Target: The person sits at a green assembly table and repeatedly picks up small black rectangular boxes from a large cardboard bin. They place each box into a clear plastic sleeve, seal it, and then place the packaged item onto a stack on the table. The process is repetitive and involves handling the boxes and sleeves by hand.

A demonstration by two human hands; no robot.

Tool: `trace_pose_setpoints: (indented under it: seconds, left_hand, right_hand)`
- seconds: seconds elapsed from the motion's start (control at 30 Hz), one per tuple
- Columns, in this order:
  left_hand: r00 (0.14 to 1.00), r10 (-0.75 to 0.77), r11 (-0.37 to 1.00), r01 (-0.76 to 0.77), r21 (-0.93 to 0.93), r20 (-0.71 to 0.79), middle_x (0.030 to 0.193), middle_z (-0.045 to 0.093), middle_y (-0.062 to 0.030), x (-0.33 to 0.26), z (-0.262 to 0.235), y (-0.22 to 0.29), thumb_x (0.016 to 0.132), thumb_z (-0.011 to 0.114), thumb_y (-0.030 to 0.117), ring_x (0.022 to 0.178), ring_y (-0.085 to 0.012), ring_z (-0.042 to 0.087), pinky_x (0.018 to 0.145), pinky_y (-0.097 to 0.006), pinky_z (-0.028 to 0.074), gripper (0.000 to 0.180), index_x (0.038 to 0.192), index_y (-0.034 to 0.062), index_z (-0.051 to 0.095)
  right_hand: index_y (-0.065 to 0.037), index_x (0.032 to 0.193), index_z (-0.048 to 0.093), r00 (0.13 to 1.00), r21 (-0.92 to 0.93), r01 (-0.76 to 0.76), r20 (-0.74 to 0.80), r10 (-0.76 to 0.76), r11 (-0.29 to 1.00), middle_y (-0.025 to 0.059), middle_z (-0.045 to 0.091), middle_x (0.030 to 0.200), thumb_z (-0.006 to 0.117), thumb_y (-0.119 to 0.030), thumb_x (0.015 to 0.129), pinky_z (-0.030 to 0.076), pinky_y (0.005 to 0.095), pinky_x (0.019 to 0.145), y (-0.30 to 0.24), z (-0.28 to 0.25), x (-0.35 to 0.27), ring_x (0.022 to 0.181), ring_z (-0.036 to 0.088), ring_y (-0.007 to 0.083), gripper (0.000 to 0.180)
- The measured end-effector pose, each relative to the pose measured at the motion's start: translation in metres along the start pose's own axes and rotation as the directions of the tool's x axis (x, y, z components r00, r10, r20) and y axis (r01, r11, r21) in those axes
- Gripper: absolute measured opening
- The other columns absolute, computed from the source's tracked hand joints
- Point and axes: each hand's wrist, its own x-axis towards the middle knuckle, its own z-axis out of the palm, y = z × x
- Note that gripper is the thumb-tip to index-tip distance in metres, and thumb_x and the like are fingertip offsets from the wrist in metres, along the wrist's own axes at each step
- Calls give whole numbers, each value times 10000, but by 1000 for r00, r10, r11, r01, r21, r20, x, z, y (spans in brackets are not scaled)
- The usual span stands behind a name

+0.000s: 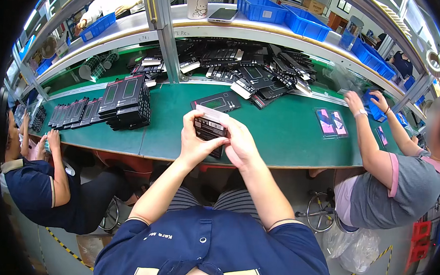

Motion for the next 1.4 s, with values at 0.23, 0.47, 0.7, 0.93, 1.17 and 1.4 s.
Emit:
trace_pose_setpoints:
  seconds: [0.23, 0.47, 0.7, 0.93, 1.17, 1.4]
  left_hand:
    - [982, -188, 755, 162, -635, 26, 1091, 642, -122, 16, -3, 17, 961, 582, -1, 984, -142, 615, 885, -298, 509, 238, 1128, 74, 430]
    - [971, -238, 734, 207, -647, 41, 994, 650, -79, 19, -4, 17, 937, 624, -14, 921, -118, 625, 865, -265, 502, 128, 1005, 29, 525]
    - [992, 122, 983, -119, -138, 16, 1192, 628, -107, 10, -30, -1, 946, 643, 39, 1045, -184, 611, 916, -323, 501, 157, 1103, 33, 632]
    - [834, -523, 789, 551, -270, 173, 1447, 462, -208, 16, -69, -10, 865, 686, 96, 1219, -250, 545, 974, -349, 463, 867, 1566, 61, 177]
    - [994, -94, 302, 82, 950, -56, 1352, 493, -274, 22, -93, -59, 832, 661, 137, 1220, -460, 494, 985, -557, 442, 372, 1178, 14, 599]
    - [722, 38, 653, -542, 529, 691, 1511, 389, -214, -31, -22, -11, 795, 728, 514, 1408, -421, 344, 1157, -583, 244, 831, 1456, 102, 437]
  right_hand:
    - [-8, 1089, 619, 763, -635, 536, 83, -641, 556, 90, 618, 1104, 546, -9, 982, 469, 284, 931, 31, 10, -5, 1037, 592, 155, 130]
    - [-33, 1081, 510, 849, -367, 429, -148, -507, 826, 71, 605, 1048, 563, -42, 993, 488, 250, 862, 28, 16, 1, 933, 584, 102, 103]
    - [-82, 1264, 430, 790, -611, 545, 144, -596, 574, 115, 536, 1168, 676, 62, 876, 497, 335, 869, 62, -17, -5, 993, 599, 195, 481]
    - [-64, 742, 529, 599, -641, 767, 728, -333, -20, 164, 681, 1106, 798, -63, 723, 488, 457, 925, 45, 20, 10, 1080, 646, 358, 270]
    - [-49, 1417, 471, 973, -865, 196, 229, -17, -462, 223, 377, 1523, 629, -402, 924, 235, 536, 1162, 38, -39, 37, 1416, 346, 387, 627]
    - [-42, 915, 725, 928, -958, 268, 228, -293, 103, 133, 717, 964, 684, -146, 854, 523, 416, 803, -18, -99, -9, 898, 675, 301, 127]
